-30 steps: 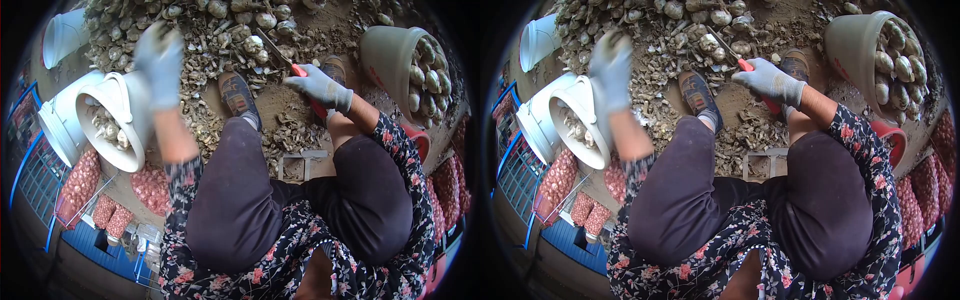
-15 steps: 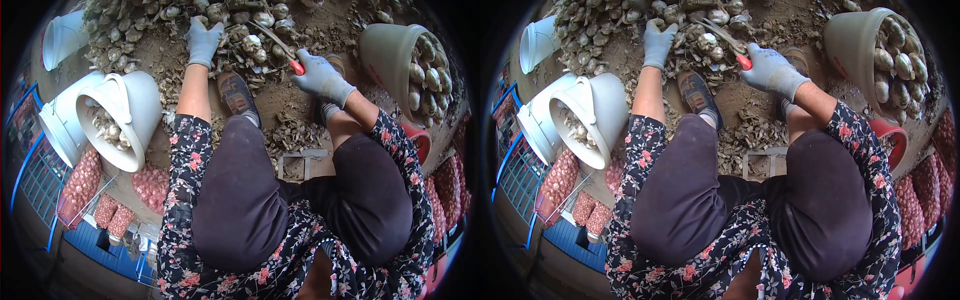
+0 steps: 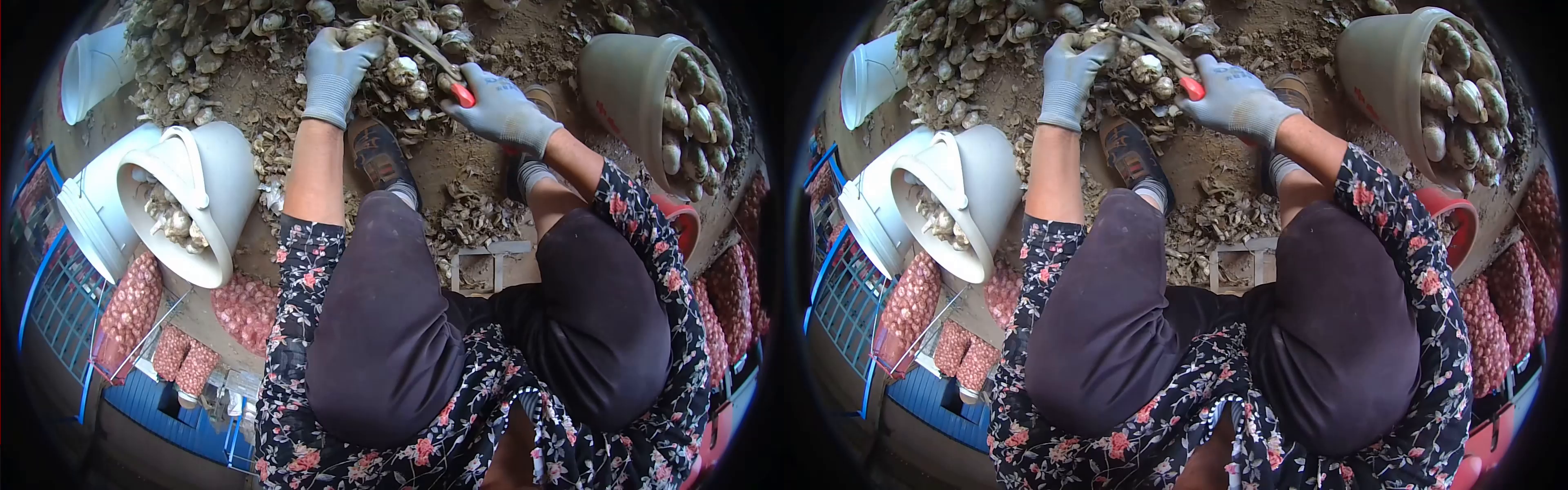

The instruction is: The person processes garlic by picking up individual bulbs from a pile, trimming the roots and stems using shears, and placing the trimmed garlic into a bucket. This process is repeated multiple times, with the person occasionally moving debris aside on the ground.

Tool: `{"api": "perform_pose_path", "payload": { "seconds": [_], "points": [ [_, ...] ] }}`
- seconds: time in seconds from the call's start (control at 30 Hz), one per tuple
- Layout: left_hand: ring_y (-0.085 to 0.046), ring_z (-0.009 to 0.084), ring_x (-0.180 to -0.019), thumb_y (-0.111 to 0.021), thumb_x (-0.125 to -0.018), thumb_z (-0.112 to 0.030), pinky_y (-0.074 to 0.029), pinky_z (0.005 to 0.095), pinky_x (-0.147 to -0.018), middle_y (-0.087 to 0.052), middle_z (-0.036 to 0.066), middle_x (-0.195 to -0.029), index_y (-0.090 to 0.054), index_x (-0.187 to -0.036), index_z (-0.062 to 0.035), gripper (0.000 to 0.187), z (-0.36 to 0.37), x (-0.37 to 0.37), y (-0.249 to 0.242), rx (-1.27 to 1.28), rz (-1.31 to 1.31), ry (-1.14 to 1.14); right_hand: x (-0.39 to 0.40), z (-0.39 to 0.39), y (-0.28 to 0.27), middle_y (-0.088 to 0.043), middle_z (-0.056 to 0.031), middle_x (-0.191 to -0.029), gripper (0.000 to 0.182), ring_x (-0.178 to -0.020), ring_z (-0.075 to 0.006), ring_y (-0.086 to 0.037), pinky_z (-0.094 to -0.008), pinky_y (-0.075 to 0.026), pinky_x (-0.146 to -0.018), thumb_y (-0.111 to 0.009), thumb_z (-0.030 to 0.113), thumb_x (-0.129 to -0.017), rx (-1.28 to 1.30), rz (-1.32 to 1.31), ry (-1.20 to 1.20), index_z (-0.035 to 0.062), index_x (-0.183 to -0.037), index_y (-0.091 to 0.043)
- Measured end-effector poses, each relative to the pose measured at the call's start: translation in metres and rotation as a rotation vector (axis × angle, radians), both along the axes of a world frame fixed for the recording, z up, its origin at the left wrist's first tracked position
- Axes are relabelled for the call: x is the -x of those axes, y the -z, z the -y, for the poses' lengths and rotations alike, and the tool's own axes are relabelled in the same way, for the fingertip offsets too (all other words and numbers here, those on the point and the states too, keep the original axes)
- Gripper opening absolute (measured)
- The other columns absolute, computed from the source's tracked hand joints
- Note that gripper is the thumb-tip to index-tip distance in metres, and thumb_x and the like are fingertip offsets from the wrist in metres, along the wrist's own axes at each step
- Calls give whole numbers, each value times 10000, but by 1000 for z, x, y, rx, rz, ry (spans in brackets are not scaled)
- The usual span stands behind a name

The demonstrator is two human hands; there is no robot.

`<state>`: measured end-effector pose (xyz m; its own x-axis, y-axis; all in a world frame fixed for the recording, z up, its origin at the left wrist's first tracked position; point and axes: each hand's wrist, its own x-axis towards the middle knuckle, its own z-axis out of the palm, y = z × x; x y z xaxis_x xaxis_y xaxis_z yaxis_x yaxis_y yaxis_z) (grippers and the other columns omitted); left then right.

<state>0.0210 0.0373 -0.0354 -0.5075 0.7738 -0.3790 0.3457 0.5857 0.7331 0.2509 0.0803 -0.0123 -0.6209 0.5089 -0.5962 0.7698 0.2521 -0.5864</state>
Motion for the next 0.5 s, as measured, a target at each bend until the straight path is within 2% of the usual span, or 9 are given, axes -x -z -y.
{"api": "perform_pose_path", "payload": {
  "seconds": [0.1,0.13,0.17,0.23,0.27,0.3,0.4,0.47,0.5],
  "points": [
    [-591,93,-698,-808,-680,-210,-484,253,-610,-659,63,-812,-627,-930,35,394,6,-2,-13,-36,-51,50,4,4,-5,-605,-285,-987,457,-982,-419,-583,-462,-457,-835,-592,378,-822,-34,-37,-10,-7,-1030,-461],
    [-617,130,-734,-816,-657,-288,-493,285,-646,-671,80,-833,-628,-948,23,465,9,3,-20,-33,52,39,1,8,-2,-604,-282,-957,427,-960,-429,-581,-470,-455,-815,-597,355,-821,-21,-112,-12,1,-1017,-463],
    [-617,130,-734,-816,-657,-288,-493,285,-646,-671,80,-833,-628,-948,23,465,14,6,-28,-34,47,32,-2,10,1,-603,-278,-928,397,-937,-440,-578,-479,-453,-794,-602,332,-820,-10,-187,-18,9,-1004,-464],
    [-662,275,-767,-787,-645,-420,-511,383,-708,-676,167,-837,-620,-935,-15,525,25,13,-46,93,-374,143,-10,15,-1,-599,-269,-882,351,-900,-446,-575,-485,-447,-771,-605,300,-820,6,-264,42,12,-980,-484],
    [-648,322,-811,-760,-646,-449,-508,427,-714,-653,167,-856,-603,-974,-56,536,37,26,-38,91,-534,187,-14,14,-1,-600,-264,-876,340,-895,-443,-578,-481,-448,-770,-602,301,-821,12,-219,45,10,-960,-496],
    [-631,324,-863,-742,-680,-374,-506,437,-732,-621,169,-900,-581,-1006,-84,465,50,40,-22,80,-696,213,-18,14,0,-600,-258,-871,330,-890,-439,-580,-476,-450,-768,-600,303,-823,22,-173,51,9,-940,-507],
    [-609,314,-948,-708,-706,-264,-499,425,-794,-595,174,-963,-570,-1104,-99,452,71,67,13,262,-753,234,-20,17,1,-602,-255,-885,352,-897,-420,-585,-454,-451,-778,-602,320,-821,107,-105,-20,-9,-920,-525],
    [-590,310,-993,-654,-718,-158,-487,408,-845,-584,181,-1069,-583,-1146,-95,438,76,89,49,11,-648,227,-20,17,7,-607,-252,-903,390,-914,-399,-592,-435,-451,-790,-605,351,-820,164,-37,-75,-20,-919,-536],
    [-590,310,-993,-654,-718,-158,-487,408,-845,-584,181,-1069,-583,-1146,-95,438,72,103,58,9,-653,226,-19,15,5,-607,-252,-903,390,-914,-399,-592,-435,-451,-790,-605,351,-820,161,-42,-75,-20,-919,-536]
  ]
}}
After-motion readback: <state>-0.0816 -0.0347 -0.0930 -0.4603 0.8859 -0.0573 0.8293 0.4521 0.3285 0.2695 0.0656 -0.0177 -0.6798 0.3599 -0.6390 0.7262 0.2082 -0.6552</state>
